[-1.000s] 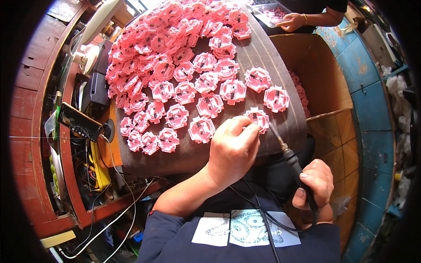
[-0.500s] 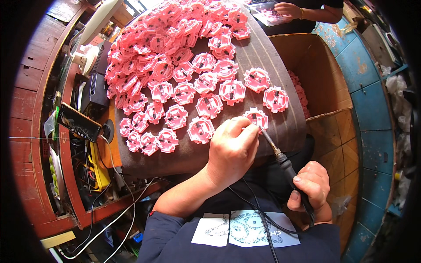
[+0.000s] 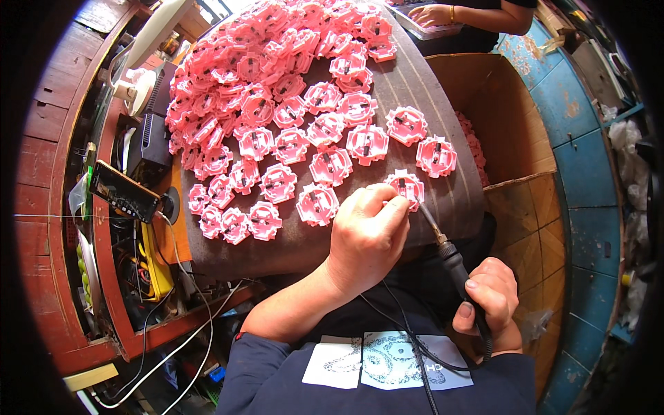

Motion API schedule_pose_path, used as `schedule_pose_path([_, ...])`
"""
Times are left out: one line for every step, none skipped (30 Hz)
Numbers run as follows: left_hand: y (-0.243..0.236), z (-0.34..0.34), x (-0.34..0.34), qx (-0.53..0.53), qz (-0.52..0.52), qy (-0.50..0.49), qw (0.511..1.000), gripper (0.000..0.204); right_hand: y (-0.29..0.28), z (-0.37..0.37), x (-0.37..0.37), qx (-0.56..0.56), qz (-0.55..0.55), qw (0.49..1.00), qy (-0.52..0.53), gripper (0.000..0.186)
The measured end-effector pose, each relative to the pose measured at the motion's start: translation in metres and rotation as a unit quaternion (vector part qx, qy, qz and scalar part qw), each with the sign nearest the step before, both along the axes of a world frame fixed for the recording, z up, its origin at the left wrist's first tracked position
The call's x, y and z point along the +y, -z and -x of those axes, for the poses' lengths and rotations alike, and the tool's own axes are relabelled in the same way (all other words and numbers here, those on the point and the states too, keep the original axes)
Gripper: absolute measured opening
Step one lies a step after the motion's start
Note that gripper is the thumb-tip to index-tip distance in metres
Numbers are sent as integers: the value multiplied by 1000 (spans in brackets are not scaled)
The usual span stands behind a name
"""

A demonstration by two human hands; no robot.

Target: The person uses a soldering iron to attach small components to pink plastic pieces on a workbench. They pick up each piece, apply the soldering iron to specific points, and place the finished pieces into a cardboard box.

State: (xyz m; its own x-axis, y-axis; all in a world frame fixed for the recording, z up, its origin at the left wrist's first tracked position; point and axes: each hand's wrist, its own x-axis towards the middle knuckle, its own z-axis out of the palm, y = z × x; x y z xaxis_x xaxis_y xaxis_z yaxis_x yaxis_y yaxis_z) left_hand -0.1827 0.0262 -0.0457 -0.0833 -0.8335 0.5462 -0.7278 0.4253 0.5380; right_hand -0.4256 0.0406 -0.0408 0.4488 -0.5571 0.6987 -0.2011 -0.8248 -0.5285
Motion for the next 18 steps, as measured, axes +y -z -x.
schedule_pose_path([0,0,0,-2,-1,1,1000,23,0,0,0,-3,1,1000,0,36])
schedule_pose_path([0,0,0,-2,0,0,1000,23,-1,0,0,-6,2,1000,0,36])
schedule_pose_path([0,0,0,-2,0,-1,1000,23,-1,-1,1,-9,3,1000,0,36])
schedule_pose_path([0,0,0,-2,1,-1,1000,23,-1,-1,1,-5,5,1000,1,36])
schedule_pose_path([0,0,0,-1,1,-1,1000,23,-1,-2,0,0,8,1000,3,35])
schedule_pose_path([0,0,0,0,0,-2,1000,23,0,-2,0,5,11,1000,4,35])
schedule_pose_path([0,0,0,0,0,-3,1000,24,-1,-2,0,4,8,1000,2,35])
schedule_pose_path([0,0,0,0,-1,-2,1000,24,-1,-2,-1,3,5,1000,0,35])
schedule_pose_path([0,0,0,0,-2,-2,1000,24,-1,-3,-1,2,1,1000,-3,36])
schedule_pose_path([0,0,0,-1,-3,-2,1000,24,0,-2,-1,-1,1,1000,-4,35])
schedule_pose_path([0,0,0,-1,-3,-3,1000,24,0,-2,-1,-3,0,1000,-6,35])
schedule_pose_path([1,0,0,-1,-2,-4,1000,24,0,-1,-1,-6,0,1000,-7,35])
schedule_pose_path([1,0,0,-1,0,-4,1000,24,0,-1,-1,-3,1,1000,-7,35])
schedule_pose_path([1,0,1,-2,1,-5,1000,24,0,-1,0,-1,1,1000,-6,35])
schedule_pose_path([1,0,0,-1,2,-4,1000,24,-1,-1,-1,2,1,1000,-5,35])
schedule_pose_path([2,0,0,-1,3,-4,1000,24,-1,-2,-1,1,2,1000,-3,35])
schedule_pose_path([1,1,0,1,3,-3,1000,24,-1,-2,0,-1,4,1000,-2,35])
schedule_pose_path([1,1,0,2,3,-2,1000,24,0,-3,0,-3,6,1000,-1,35])
